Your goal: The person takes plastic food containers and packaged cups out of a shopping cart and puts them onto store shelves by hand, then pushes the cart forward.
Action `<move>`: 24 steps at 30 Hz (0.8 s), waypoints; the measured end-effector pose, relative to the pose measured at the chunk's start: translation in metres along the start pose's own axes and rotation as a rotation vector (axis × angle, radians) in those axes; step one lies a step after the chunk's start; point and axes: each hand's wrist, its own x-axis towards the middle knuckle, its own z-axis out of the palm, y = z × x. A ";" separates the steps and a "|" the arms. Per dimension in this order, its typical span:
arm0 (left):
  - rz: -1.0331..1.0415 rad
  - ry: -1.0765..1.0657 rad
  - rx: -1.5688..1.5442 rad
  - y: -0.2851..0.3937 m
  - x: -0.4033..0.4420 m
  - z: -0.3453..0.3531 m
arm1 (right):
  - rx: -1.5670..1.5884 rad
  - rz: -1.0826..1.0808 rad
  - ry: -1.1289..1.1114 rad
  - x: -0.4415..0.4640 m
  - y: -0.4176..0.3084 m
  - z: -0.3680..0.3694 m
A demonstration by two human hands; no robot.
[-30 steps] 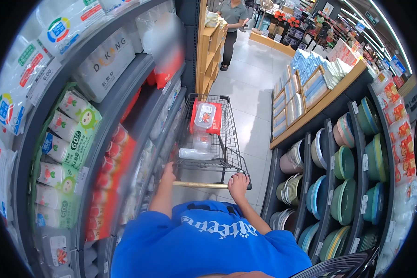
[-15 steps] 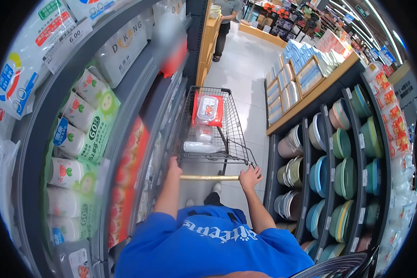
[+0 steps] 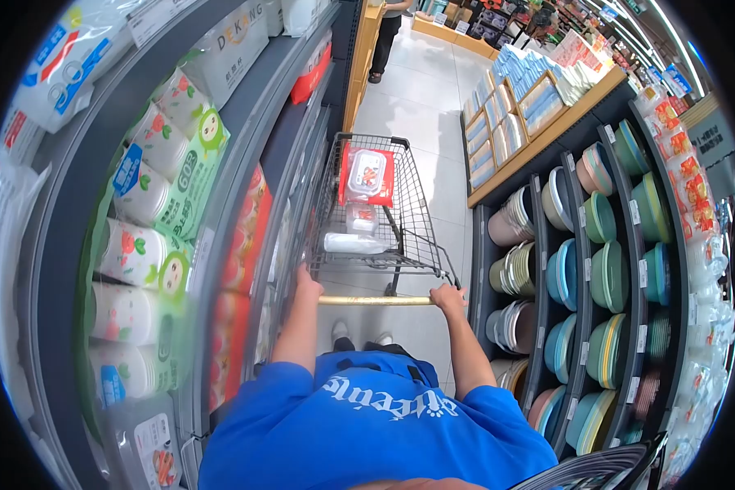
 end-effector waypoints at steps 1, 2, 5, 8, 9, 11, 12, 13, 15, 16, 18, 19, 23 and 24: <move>0.010 0.017 0.005 -0.001 -0.022 -0.003 | -0.005 -0.001 -0.029 0.001 0.006 0.005; 0.008 0.053 0.020 -0.003 -0.025 -0.010 | -0.043 -0.005 -0.051 0.001 0.012 0.012; 0.042 0.082 0.021 -0.013 -0.025 -0.038 | -0.155 -0.049 -0.096 -0.003 0.029 0.029; 0.148 0.020 -0.042 -0.028 -0.026 -0.067 | -0.234 -0.149 -0.118 -0.019 0.048 0.034; 0.187 0.038 -0.054 -0.033 -0.024 -0.077 | -0.242 -0.183 -0.128 -0.029 0.054 0.035; 0.262 0.109 -0.060 -0.041 0.003 -0.097 | -0.248 -0.224 -0.152 -0.043 0.064 0.041; 0.327 0.117 -0.097 -0.047 -0.033 -0.099 | -0.246 -0.230 -0.167 -0.048 0.070 0.047; 0.341 0.151 -0.105 -0.052 -0.048 -0.104 | -0.245 -0.236 -0.182 -0.052 0.077 0.053; 0.367 0.141 -0.144 -0.057 -0.045 -0.126 | -0.248 -0.286 -0.143 -0.064 0.091 0.067; 0.376 0.099 -0.174 -0.058 -0.044 -0.137 | -0.254 -0.302 -0.128 -0.072 0.098 0.072; 0.307 0.236 -0.043 -0.061 -0.060 -0.154 | -0.247 -0.321 -0.067 -0.088 0.110 0.088; 0.269 0.312 0.025 -0.066 -0.074 -0.166 | -0.244 -0.330 -0.041 -0.092 0.119 0.098; 0.106 0.149 -0.027 -0.072 0.013 -0.238 | -0.240 -0.376 0.026 -0.123 0.138 0.130; 0.078 0.117 -0.022 -0.072 0.000 -0.247 | -0.246 -0.387 0.036 -0.131 0.142 0.134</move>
